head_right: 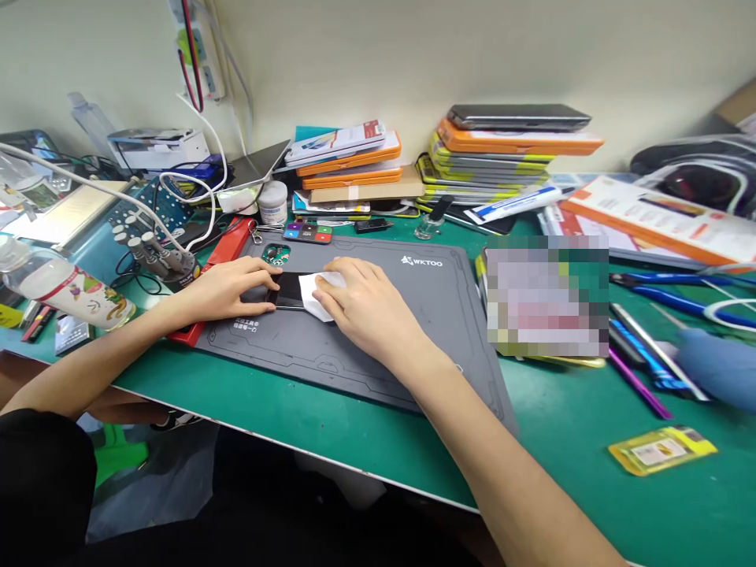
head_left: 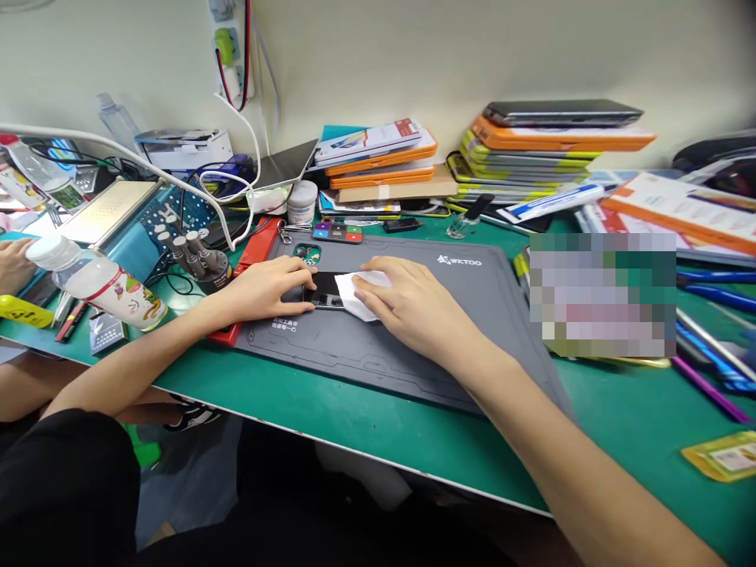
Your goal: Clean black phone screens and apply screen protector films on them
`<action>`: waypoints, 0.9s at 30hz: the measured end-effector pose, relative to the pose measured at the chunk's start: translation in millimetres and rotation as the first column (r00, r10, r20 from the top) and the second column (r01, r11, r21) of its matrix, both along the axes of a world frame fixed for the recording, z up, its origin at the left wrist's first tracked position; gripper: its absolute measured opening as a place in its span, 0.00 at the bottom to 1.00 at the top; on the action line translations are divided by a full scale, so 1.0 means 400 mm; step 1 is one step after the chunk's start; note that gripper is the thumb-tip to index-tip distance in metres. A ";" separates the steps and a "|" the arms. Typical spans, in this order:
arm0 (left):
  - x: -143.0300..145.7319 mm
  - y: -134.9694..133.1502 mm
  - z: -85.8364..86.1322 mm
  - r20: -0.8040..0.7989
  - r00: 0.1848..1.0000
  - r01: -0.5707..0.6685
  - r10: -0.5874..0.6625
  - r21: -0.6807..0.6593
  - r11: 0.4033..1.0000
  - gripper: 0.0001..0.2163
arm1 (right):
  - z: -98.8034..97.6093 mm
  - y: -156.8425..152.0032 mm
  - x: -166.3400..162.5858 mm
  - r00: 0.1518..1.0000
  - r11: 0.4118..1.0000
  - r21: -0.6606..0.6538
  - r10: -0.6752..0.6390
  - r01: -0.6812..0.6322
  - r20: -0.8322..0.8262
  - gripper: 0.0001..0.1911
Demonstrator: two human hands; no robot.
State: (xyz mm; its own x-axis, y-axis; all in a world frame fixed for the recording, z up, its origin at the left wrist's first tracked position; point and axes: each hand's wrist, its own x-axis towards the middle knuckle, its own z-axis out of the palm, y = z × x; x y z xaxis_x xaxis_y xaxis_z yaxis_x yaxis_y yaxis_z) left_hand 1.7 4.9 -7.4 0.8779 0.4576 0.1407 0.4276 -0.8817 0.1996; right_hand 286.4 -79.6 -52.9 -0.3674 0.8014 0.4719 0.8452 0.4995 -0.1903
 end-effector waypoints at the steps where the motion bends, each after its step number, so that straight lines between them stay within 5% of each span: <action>1: 0.000 0.000 0.000 0.000 1.000 0.001 -0.001 0.001 1.000 0.14 | -0.002 0.004 -0.007 1.000 1.000 -0.006 0.005 -0.005 0.005 0.22; 7: 0.000 0.001 0.001 -0.013 1.000 0.003 -0.003 0.025 1.000 0.15 | 0.001 0.019 -0.036 0.999 1.000 -0.025 0.006 -0.005 0.042 0.26; 14: -0.001 -0.006 0.007 -0.005 1.000 -0.009 0.009 0.031 0.999 0.14 | 0.009 -0.003 0.023 0.995 0.996 -0.002 -0.090 0.090 -0.036 0.26; 27: -0.001 -0.002 0.005 -0.029 1.000 -0.006 0.008 0.051 0.999 0.15 | 0.003 0.027 -0.014 1.000 0.998 -0.054 -0.026 0.025 -0.008 0.27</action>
